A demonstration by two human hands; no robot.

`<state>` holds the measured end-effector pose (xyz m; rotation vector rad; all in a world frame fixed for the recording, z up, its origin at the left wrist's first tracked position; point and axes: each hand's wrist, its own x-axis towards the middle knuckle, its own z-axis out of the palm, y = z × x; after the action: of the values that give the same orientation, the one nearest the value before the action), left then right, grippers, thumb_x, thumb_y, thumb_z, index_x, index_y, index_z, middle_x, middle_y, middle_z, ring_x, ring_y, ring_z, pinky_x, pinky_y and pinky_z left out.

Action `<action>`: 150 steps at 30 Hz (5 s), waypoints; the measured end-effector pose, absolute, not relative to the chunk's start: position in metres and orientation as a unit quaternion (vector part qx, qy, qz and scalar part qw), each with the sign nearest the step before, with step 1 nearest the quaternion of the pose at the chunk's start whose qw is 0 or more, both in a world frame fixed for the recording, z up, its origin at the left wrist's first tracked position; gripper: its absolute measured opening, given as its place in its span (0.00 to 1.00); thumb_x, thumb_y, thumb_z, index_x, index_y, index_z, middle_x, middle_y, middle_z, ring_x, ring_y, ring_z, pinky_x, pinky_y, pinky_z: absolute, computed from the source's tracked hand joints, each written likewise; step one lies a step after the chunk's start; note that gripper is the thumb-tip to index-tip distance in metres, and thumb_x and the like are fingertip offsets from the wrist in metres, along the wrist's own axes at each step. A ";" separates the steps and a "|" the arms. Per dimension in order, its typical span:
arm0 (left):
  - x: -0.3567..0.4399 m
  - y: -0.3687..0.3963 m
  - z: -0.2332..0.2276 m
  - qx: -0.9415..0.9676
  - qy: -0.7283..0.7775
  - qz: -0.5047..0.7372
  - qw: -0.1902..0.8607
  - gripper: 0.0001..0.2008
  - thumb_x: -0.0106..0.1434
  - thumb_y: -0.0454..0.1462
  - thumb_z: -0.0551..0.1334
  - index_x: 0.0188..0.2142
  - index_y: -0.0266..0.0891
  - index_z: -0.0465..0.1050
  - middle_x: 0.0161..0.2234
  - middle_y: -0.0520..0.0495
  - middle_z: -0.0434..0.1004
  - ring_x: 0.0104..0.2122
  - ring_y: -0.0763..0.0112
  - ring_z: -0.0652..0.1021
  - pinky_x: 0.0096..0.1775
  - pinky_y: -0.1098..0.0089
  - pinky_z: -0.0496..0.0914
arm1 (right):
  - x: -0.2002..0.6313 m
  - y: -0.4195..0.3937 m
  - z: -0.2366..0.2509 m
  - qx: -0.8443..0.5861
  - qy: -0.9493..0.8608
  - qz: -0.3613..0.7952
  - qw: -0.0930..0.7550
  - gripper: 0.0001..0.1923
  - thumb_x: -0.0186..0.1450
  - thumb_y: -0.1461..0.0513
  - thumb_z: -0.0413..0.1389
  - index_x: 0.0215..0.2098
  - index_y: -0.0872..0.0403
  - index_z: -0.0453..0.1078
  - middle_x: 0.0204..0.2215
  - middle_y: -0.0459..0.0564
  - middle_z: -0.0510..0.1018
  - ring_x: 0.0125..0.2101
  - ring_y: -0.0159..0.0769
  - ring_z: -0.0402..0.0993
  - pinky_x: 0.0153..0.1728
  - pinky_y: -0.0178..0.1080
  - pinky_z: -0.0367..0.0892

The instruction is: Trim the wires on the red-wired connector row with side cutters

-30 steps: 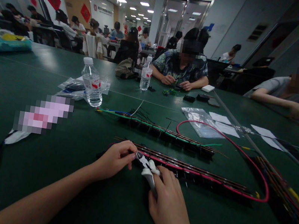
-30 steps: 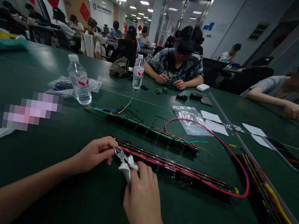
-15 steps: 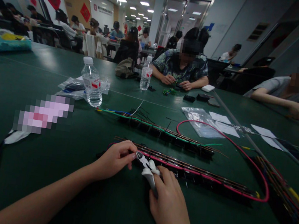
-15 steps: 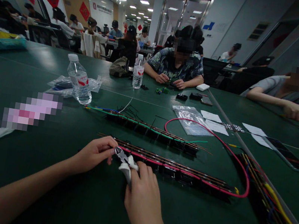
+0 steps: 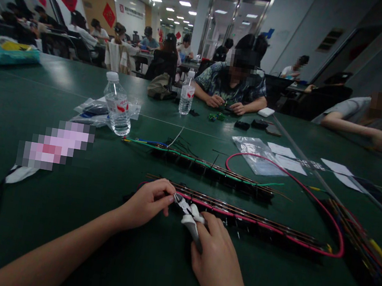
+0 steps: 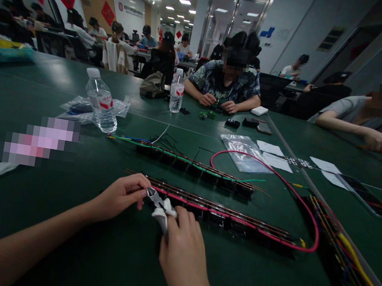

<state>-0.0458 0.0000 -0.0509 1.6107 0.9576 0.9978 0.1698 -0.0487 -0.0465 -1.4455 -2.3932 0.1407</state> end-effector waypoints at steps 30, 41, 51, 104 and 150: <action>-0.045 -0.002 -0.048 0.668 0.394 0.409 0.480 0.04 0.65 0.33 0.57 0.35 0.35 0.70 0.39 0.48 0.67 0.26 0.77 0.74 0.30 0.71 0.71 | 0.168 -0.047 -0.051 -0.528 -0.833 0.038 0.161 0.14 0.58 0.73 0.52 0.39 0.55 0.73 0.42 0.55 0.74 0.41 0.45 0.74 0.40 0.45 0.73; -0.046 0.000 -0.049 0.671 0.398 0.407 0.474 0.04 0.66 0.33 0.57 0.35 0.35 0.70 0.39 0.47 0.67 0.26 0.77 0.74 0.30 0.71 0.70 | 0.169 -0.049 -0.050 -0.520 -0.832 0.069 0.181 0.13 0.58 0.73 0.52 0.38 0.54 0.71 0.42 0.55 0.72 0.41 0.44 0.72 0.41 0.45 0.71; -0.045 -0.001 -0.050 0.649 0.397 0.417 0.497 0.03 0.66 0.33 0.56 0.36 0.36 0.68 0.35 0.50 0.68 0.26 0.76 0.74 0.30 0.70 0.69 | 0.170 -0.050 -0.047 -0.507 -0.831 0.102 0.203 0.18 0.57 0.73 0.50 0.42 0.54 0.70 0.47 0.56 0.70 0.44 0.46 0.69 0.45 0.49 0.69; -0.046 0.002 -0.052 0.659 0.405 0.414 0.479 0.04 0.65 0.34 0.57 0.34 0.37 0.68 0.36 0.50 0.68 0.25 0.77 0.74 0.30 0.71 0.69 | 0.174 -0.048 -0.039 -0.489 -0.856 0.062 0.157 0.18 0.54 0.72 0.55 0.43 0.56 0.71 0.50 0.60 0.72 0.46 0.50 0.70 0.44 0.53 0.70; -0.047 0.002 -0.053 0.660 0.397 0.416 0.483 0.05 0.66 0.34 0.57 0.35 0.36 0.69 0.37 0.50 0.67 0.25 0.77 0.74 0.31 0.71 0.70 | 0.167 -0.047 -0.049 -0.518 -0.835 0.064 0.171 0.14 0.58 0.74 0.52 0.38 0.56 0.72 0.46 0.57 0.73 0.44 0.47 0.72 0.46 0.49 0.71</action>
<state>-0.0467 0.0019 -0.0529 1.6089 0.9667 1.0142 0.1672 -0.0465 -0.0493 -1.4720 -2.3720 0.1831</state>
